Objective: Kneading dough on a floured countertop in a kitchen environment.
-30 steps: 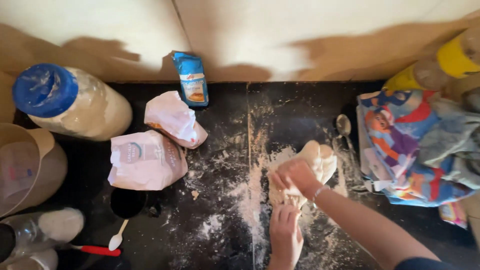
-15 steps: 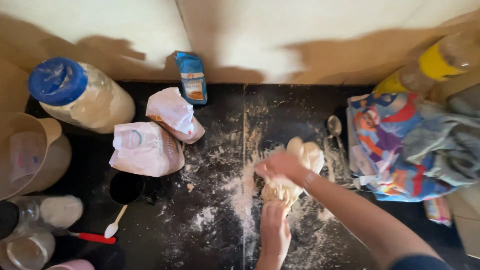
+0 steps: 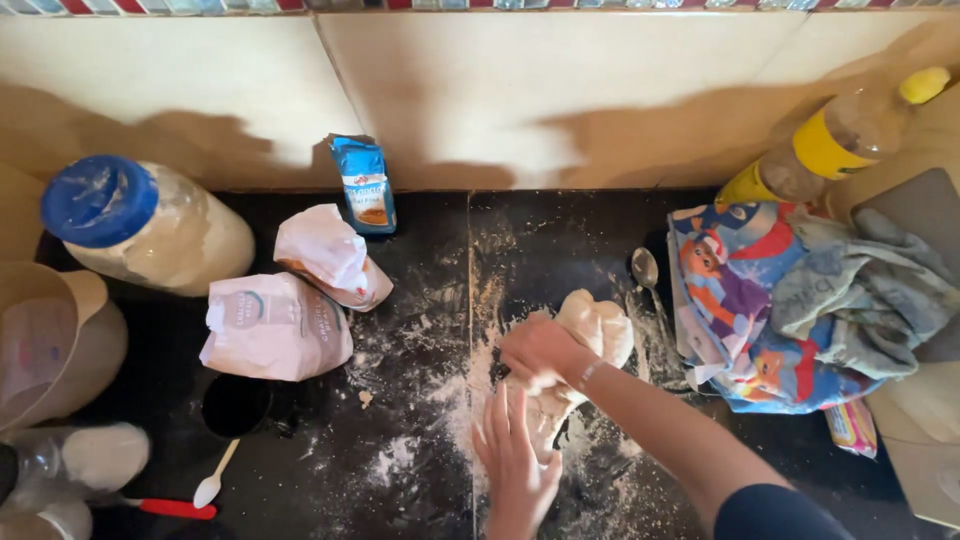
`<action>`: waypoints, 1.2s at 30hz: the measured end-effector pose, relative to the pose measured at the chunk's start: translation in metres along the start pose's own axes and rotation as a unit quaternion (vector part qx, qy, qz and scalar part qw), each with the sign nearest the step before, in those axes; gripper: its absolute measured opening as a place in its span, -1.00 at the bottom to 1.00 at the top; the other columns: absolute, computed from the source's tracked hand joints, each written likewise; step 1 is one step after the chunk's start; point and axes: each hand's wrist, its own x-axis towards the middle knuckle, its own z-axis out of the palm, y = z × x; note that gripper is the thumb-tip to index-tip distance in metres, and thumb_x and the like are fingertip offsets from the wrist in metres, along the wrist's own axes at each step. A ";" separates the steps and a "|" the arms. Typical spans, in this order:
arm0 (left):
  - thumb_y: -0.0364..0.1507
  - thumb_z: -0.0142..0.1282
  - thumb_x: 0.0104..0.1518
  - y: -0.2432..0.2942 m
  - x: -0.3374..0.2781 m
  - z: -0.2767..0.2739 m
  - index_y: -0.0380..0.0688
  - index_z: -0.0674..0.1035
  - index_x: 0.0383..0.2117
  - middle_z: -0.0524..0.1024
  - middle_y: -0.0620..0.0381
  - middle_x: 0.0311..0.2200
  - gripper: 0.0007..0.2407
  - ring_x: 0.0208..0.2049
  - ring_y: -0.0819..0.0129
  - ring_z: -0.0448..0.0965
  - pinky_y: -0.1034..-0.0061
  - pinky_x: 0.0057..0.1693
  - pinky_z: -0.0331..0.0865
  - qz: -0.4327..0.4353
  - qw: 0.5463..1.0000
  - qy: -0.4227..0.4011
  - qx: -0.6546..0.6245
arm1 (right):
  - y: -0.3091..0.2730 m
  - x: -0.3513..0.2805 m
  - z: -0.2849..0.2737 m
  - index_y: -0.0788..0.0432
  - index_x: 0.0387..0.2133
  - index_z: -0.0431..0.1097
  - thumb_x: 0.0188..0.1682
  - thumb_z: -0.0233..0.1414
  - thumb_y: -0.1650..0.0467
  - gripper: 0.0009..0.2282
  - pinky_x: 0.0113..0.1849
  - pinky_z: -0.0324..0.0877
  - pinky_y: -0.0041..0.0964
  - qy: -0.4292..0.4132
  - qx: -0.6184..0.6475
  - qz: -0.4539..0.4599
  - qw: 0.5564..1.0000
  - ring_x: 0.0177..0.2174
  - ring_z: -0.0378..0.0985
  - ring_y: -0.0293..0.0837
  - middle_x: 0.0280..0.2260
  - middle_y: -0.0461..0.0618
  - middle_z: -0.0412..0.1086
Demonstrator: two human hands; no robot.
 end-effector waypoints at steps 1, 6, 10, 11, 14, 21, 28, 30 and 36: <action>-0.24 0.53 -0.15 0.004 0.014 -0.010 0.02 -0.02 0.40 -0.15 -0.03 0.47 0.00 0.45 -0.02 -0.16 -0.21 0.40 -0.27 -0.001 1.000 0.001 -0.001 | -0.007 0.008 -0.015 -0.06 -0.67 0.16 0.14 -0.33 0.36 -0.67 -0.25 0.42 -0.32 -0.002 -0.001 -0.001 1.000 -0.66 0.14 -0.30 -0.72 -0.27 0.08; 0.11 0.31 0.04 0.031 0.052 -0.047 0.16 -0.44 0.42 -0.63 -0.22 0.45 0.11 0.48 -0.14 -0.52 -0.22 0.43 -0.52 0.023 0.945 -0.297 0.136 | -0.020 0.007 -0.064 0.24 -0.26 0.44 0.16 -0.27 0.38 -0.71 -0.24 0.59 -0.37 0.239 0.442 0.241 0.830 -0.31 0.61 -0.14 -0.39 0.07 0.52; -0.15 0.48 -0.14 0.023 0.045 0.028 0.16 0.31 0.21 0.25 -0.16 0.23 -0.27 0.01 0.10 0.37 0.32 0.04 0.32 0.102 0.991 0.034 0.075 | 0.033 -0.036 -0.055 0.18 -0.36 0.47 0.11 -0.22 0.28 -0.68 -0.21 0.35 -0.10 0.229 0.164 0.343 0.896 -0.30 0.46 -0.06 -0.30 0.07 0.48; -0.25 0.47 -0.26 0.024 0.045 0.042 0.06 0.41 0.11 0.32 -0.24 0.08 -0.32 -0.08 -0.03 0.41 0.21 -0.08 0.36 0.103 0.990 0.077 0.057 | 0.050 -0.043 -0.029 0.11 -0.23 0.47 0.10 -0.27 0.08 -0.55 -0.14 0.39 0.00 0.170 0.118 0.348 0.914 -0.24 0.52 0.12 -0.30 0.20 0.49; -0.39 0.46 -0.33 0.045 0.042 0.037 -0.15 0.53 -0.10 0.41 -0.29 -0.12 -0.46 -0.23 -0.10 0.50 0.15 -0.27 0.47 0.081 0.991 0.103 0.033 | 0.022 -0.071 0.002 0.04 -0.28 0.43 0.04 -0.15 0.02 -0.61 -0.16 0.41 0.09 0.205 0.033 0.323 0.923 -0.26 0.52 0.24 -0.38 0.18 0.40; -0.49 0.30 0.09 0.043 0.021 0.020 -0.17 0.44 0.01 0.46 0.09 -0.10 -0.63 -0.24 0.37 0.52 0.64 -0.24 0.63 -0.126 0.980 -0.100 -0.119 | -0.047 -0.079 0.060 0.02 -0.51 0.32 -0.12 0.19 0.34 -0.84 -0.37 0.28 -0.61 0.205 0.324 0.353 0.853 -0.25 0.11 -0.24 -0.24 -0.14 0.09; -0.16 0.42 -0.07 0.035 0.005 0.037 0.13 0.47 -0.07 0.37 -0.02 -0.23 -0.55 -0.25 -0.01 0.43 0.11 -0.30 0.41 -0.030 0.998 -0.050 0.026 | 0.046 0.008 0.004 -0.11 -0.47 0.10 0.02 -0.29 0.23 -0.88 -0.17 0.02 -0.23 0.216 0.034 0.258 0.941 -0.33 0.06 -0.17 -0.40 -0.18 0.07; -0.16 0.49 -0.08 0.034 0.006 0.041 0.12 0.42 0.09 0.36 -0.02 -0.16 -0.41 -0.25 0.03 0.44 0.16 -0.30 0.43 -0.039 0.998 -0.052 0.001 | 0.065 0.028 -0.017 -0.03 -0.36 0.22 0.01 -0.26 0.24 -0.84 -0.06 -0.01 -0.11 0.196 0.047 0.269 0.942 -0.27 0.15 -0.14 -0.32 -0.13 0.18; -0.09 0.45 -0.34 0.034 0.013 0.060 0.09 0.49 -0.30 0.37 0.06 -0.39 -0.52 -0.47 0.09 0.37 0.21 -0.53 0.28 -0.014 0.991 0.108 0.074 | 0.097 0.067 -0.057 0.09 -0.28 0.28 0.07 -0.26 0.22 -0.75 0.03 0.08 0.04 0.183 0.048 0.288 0.939 -0.17 0.22 -0.10 -0.25 -0.05 0.27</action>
